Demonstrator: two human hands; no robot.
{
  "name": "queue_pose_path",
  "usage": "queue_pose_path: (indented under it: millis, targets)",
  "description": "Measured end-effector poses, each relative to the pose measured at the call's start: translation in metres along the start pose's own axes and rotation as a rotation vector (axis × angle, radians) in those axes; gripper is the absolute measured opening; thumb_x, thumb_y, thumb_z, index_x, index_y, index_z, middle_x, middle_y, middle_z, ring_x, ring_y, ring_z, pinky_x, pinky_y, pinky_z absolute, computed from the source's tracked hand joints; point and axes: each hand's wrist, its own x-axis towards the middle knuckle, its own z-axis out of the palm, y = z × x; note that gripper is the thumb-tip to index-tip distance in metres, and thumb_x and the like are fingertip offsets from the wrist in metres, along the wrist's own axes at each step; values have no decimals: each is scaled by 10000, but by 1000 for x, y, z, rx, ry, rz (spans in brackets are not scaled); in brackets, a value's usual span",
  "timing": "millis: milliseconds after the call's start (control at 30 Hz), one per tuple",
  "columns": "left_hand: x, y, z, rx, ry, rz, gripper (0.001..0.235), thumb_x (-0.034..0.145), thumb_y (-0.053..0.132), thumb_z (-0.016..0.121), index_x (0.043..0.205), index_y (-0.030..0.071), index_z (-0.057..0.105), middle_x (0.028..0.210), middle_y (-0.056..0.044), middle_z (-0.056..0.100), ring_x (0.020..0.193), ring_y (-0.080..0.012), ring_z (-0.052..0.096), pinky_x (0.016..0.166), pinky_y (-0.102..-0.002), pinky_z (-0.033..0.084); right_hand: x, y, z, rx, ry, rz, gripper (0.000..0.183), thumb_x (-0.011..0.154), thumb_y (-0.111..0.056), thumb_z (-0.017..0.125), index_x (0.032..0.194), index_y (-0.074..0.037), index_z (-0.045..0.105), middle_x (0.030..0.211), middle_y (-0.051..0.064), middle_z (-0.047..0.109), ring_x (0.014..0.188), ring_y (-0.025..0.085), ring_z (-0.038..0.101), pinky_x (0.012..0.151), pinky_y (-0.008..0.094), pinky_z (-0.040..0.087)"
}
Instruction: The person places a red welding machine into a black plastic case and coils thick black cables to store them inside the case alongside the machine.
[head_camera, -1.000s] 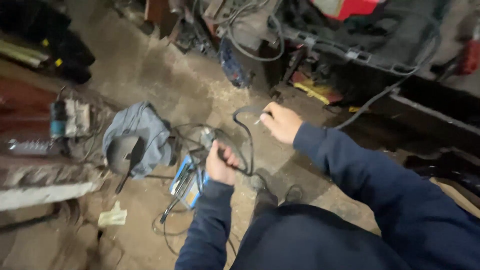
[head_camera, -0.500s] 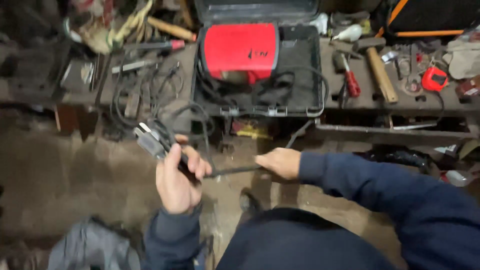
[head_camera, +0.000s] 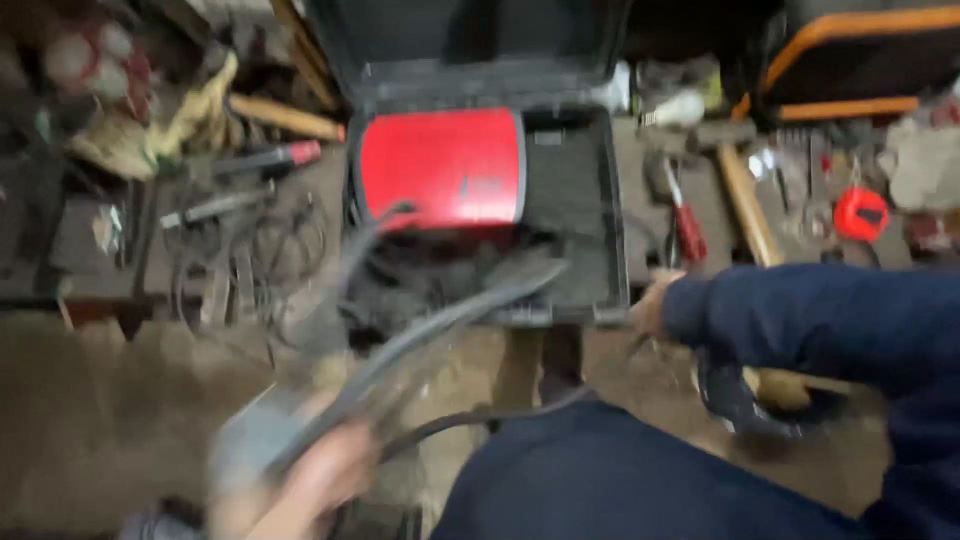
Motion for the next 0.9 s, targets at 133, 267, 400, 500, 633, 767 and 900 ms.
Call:
queue_pose_path:
  millis: [133,267,400,500,633,767,900]
  targets:
    - [67,14,39,456,59,501,162,861,110,738,906,-1,629,622,-39,521,493,-171,490,465,-318,377,22,56,-112,655,286,-94,353,990,-394,557,903,-80,692,852,104,701,770,274,666,689,436,543]
    - [116,18,63,913,153,965,215,811,105,815,864,8,631,671,-71,564,565,-242,564,539,-354,455,66,89,-165,1899,431,-139,465,1050,-497,541,821,-97,601,629,-31,499,550,125,447,519,354,409]
    - [174,0,85,1263,217,1279,262,774,101,872,832,14,632,707,-95,596,619,-295,620,596,-381,514,50,94,-172,2723,616,-215,343,1061,-430,540,868,-147,542,668,-65,401,549,89,352,499,303,339]
    - [243,-63,108,1199,-282,1331,217,753,281,782,796,131,632,686,-23,558,607,-243,588,565,-399,443,59,96,-146,3180,903,-352,277,1065,-376,516,899,-156,545,715,-52,426,607,101,402,592,293,395]
    - [294,-145,113,1286,-529,1358,159,730,228,720,743,155,579,657,-20,543,630,-236,597,612,-412,435,73,92,-97,3301,1203,-419,305,1072,-387,506,1011,-93,562,870,38,575,810,205,571,788,385,494]
    - [315,-185,94,1257,-665,1190,286,693,295,803,704,161,550,613,-51,567,566,-268,567,594,-419,407,32,68,-99,3416,1002,-320,743,978,-590,429,1261,87,548,1243,232,649,1171,366,638,1018,452,477]
    - [331,-207,73,1301,-681,1130,319,621,277,801,803,144,575,665,-53,601,595,-265,585,678,-409,428,-9,52,-96,3438,980,-250,958,915,-702,399,1322,157,519,1385,327,565,1260,417,583,1055,469,456]
